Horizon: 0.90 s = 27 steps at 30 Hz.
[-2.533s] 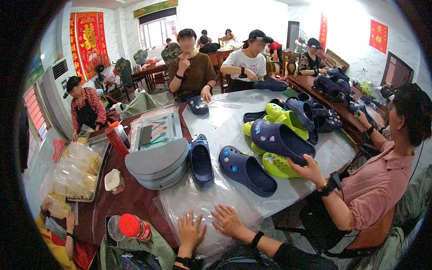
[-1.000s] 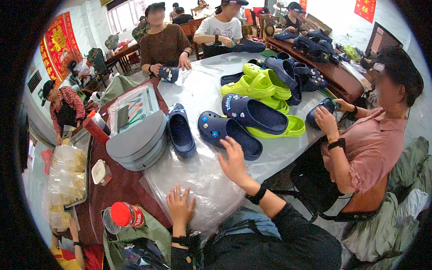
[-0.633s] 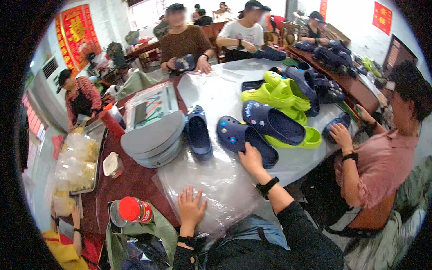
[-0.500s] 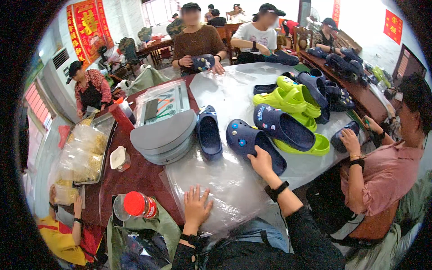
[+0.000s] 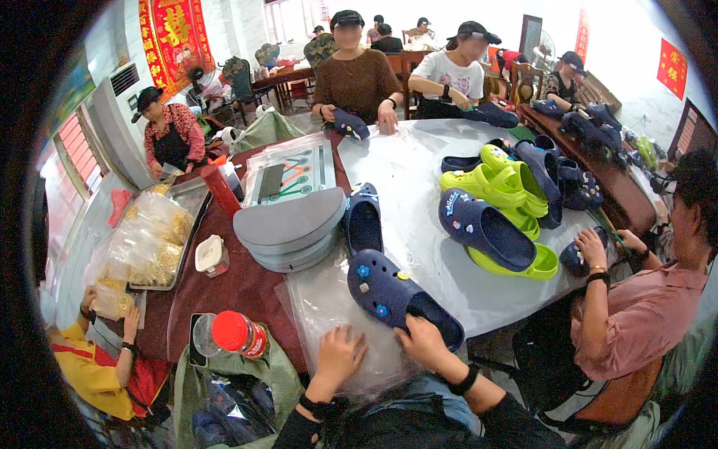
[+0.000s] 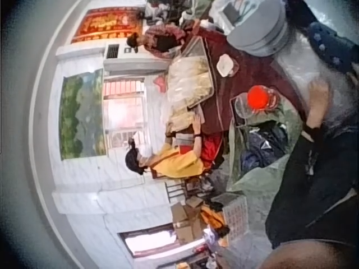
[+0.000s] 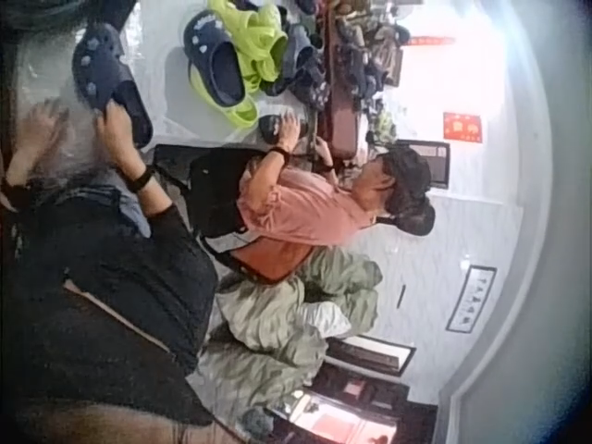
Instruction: The recorder takes individual shoes from a pile on a table, places them into plastic bags, and then puts the bagged shoes into a larger sack.
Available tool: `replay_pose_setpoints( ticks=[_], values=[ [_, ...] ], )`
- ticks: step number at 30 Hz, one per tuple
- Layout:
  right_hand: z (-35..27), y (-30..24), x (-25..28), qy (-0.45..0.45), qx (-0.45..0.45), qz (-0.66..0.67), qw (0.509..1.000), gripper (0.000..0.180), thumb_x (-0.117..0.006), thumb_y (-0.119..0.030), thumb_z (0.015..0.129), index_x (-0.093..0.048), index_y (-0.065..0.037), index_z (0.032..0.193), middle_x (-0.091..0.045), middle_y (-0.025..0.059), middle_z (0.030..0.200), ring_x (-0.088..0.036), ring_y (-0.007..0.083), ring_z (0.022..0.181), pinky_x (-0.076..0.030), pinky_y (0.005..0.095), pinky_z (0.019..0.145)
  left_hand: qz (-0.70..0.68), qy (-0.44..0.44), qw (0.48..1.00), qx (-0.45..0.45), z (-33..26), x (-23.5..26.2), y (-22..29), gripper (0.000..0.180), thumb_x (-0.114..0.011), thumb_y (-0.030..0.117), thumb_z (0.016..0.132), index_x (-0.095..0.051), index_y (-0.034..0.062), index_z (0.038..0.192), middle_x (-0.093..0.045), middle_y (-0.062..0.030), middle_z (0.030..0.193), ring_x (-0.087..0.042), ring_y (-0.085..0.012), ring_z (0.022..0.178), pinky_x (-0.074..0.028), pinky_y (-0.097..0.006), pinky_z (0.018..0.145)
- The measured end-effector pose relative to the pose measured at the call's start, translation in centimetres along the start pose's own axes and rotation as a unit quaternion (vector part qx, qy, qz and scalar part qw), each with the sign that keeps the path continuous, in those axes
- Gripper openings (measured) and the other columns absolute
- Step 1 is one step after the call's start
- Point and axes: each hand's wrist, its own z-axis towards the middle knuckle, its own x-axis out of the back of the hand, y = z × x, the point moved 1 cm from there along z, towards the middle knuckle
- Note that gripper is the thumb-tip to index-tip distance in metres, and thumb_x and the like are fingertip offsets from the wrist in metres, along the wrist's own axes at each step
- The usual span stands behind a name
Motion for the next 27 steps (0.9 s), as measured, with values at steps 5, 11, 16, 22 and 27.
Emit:
replay_pose_setpoints(
  ticks=[5, 11, 16, 22, 27],
  values=[
    [-1.5, 1.0, 4.0, 0.119, 0.033, 0.032, 0.992, 0.029, -0.073, -0.02, 0.076, -0.062, -0.002, 0.094, -0.062, 0.0128, 0.084, -0.059, 0.0319, 0.08, -0.047, 0.0403, 0.069, -0.011, -0.039, 0.997, -0.07, -2.4, 1.1, 1.4, 0.038, -0.06, 0.039, 0.083, -0.062, 0.0188, 0.116, -0.052, -0.0138, 0.126, -0.047, -0.0335, 0.117, -0.035, -0.053, 0.096],
    [-2.6, 3.7, 4.3, 0.103, -0.016, -0.116, 0.988, 0.037, -0.076, -0.018, 0.07, -0.056, -0.001, 0.096, -0.053, 0.0154, 0.091, -0.05, 0.0368, 0.087, -0.042, 0.0427, 0.075, -0.01, -0.083, 0.995, -0.061, -3.3, -0.6, 1.7, 0.052, -0.057, 0.043, 0.086, -0.049, 0.0216, 0.133, -0.038, -0.0157, 0.141, -0.035, -0.0367, 0.13, -0.026, -0.059, 0.104],
    [-3.2, 7.8, 3.9, -0.093, -0.17, -0.183, 0.964, 0.038, -0.067, -0.03, 0.079, -0.054, 0.0, 0.098, -0.06, 0.0193, 0.098, -0.056, 0.0412, 0.091, -0.044, 0.0474, 0.073, 0.003, -0.092, 0.993, -0.068, -3.3, -0.9, 1.6, 0.058, -0.054, 0.046, 0.086, -0.044, 0.0188, 0.137, -0.034, -0.0157, 0.144, -0.031, -0.0362, 0.134, -0.025, -0.059, 0.105],
    [-3.5, 7.5, 6.1, -0.078, -0.232, -0.118, 0.962, 0.023, -0.06, -0.02, 0.087, -0.054, -0.004, 0.102, -0.062, 0.0189, 0.097, -0.06, 0.0345, 0.089, -0.047, 0.0427, 0.074, -0.023, -0.117, 0.992, -0.051, -3.2, -1.2, 1.2, 0.071, -0.053, 0.051, 0.085, -0.04, 0.0036, 0.137, -0.03, -0.0175, 0.147, -0.028, -0.0349, 0.136, -0.021, -0.056, 0.108],
    [-4.8, 7.1, 8.8, 0.038, -0.243, 0.375, 0.894, 0.019, -0.056, -0.002, 0.085, -0.059, -0.002, 0.104, -0.062, 0.0053, 0.09, -0.06, 0.0147, 0.079, -0.049, 0.0307, 0.07, -0.162, -0.109, 0.98, -0.028, -2.6, -0.3, 1.0, 0.09, -0.058, 0.056, 0.08, -0.026, -0.0018, 0.142, -0.026, -0.019, 0.149, -0.024, -0.0343, 0.138, -0.019, -0.056, 0.109]
  ],
)
